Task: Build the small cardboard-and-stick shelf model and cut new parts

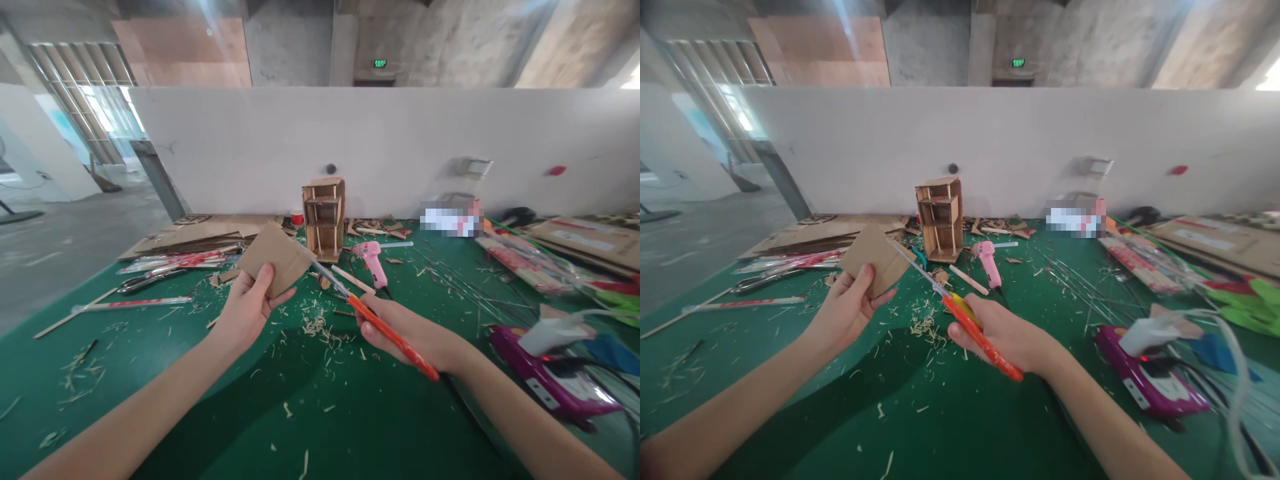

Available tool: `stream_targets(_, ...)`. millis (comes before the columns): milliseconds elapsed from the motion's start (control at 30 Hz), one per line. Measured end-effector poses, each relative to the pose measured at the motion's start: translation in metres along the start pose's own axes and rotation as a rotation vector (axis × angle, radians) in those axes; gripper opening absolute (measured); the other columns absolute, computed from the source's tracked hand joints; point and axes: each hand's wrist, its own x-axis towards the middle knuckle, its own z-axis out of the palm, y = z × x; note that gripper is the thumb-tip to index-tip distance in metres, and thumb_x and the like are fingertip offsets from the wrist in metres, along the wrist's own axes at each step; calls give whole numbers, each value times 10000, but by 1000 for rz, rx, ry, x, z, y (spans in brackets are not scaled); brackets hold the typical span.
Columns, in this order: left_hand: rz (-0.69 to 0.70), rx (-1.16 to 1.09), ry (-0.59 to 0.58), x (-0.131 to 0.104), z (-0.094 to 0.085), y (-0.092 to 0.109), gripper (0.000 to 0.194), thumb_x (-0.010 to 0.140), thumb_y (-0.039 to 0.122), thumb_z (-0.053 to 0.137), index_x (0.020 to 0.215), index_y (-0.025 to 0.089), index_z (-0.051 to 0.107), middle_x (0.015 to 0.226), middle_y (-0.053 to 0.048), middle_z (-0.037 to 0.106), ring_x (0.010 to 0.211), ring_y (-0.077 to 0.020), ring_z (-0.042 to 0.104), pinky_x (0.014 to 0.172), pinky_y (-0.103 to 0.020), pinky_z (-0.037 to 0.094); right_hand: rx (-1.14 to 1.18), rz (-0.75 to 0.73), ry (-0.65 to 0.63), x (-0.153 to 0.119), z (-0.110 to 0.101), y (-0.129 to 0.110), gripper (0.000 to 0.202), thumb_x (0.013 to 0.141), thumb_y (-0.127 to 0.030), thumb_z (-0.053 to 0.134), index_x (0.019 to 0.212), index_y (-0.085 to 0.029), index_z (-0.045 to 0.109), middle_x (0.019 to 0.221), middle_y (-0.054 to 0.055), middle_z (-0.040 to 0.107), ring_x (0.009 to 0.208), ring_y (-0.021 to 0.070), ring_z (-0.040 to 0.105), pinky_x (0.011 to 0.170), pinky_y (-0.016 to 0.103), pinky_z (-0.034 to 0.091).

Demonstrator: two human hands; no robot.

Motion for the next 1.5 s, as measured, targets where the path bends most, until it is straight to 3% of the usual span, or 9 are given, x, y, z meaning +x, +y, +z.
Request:
stream_targets(300, 42, 31, -65, 0, -2, 0, 413, 830, 351, 659, 1209, 273, 514, 1320, -55, 540, 1170, -262, 559, 681, -252, 629, -103, 150, 62, 0, 8, -6, 395, 929, -573, 341, 795, -212, 429, 780, 33, 555, 685, 163, 519, 605, 310, 409)
stream_targets(600, 36, 68, -71, -6, 2, 0, 419, 809, 386, 678, 1168, 226, 533, 1246, -57, 579, 1083, -227, 603, 664, -286, 640, -68, 10, 32, -2, 9, 0, 380, 930, -578, 343, 809, -220, 381, 785, 32, 540, 648, 151, 489, 597, 314, 411)
stream_targets(967, 39, 99, -92, -11, 4, 2, 425, 817, 396, 666, 1180, 224, 529, 1281, -66, 548, 1121, -256, 593, 663, -285, 643, -154, 87, 165, 4, 18, 1, 310, 913, -453, 424, 715, -223, 362, 648, -2, 501, 510, 112, 419, 495, 272, 304)
stream_targets(1267, 40, 141, -134, -16, 4, 3, 493, 802, 398, 680, 1240, 242, 517, 1180, -50, 600, 1010, -221, 640, 712, -322, 640, -143, -36, 125, -2, 20, 6, 328, 931, -518, 368, 804, -216, 376, 751, 19, 520, 605, 140, 465, 564, 297, 378)
stream_targets(1500, 33, 135, -109, -20, 7, 2, 419, 794, 393, 688, 1153, 219, 557, 1110, -37, 615, 970, -196, 643, 756, -326, 632, -177, 41, 173, 4, 23, 3, 327, 932, -477, 417, 735, -220, 376, 695, 6, 516, 568, 132, 447, 549, 282, 348)
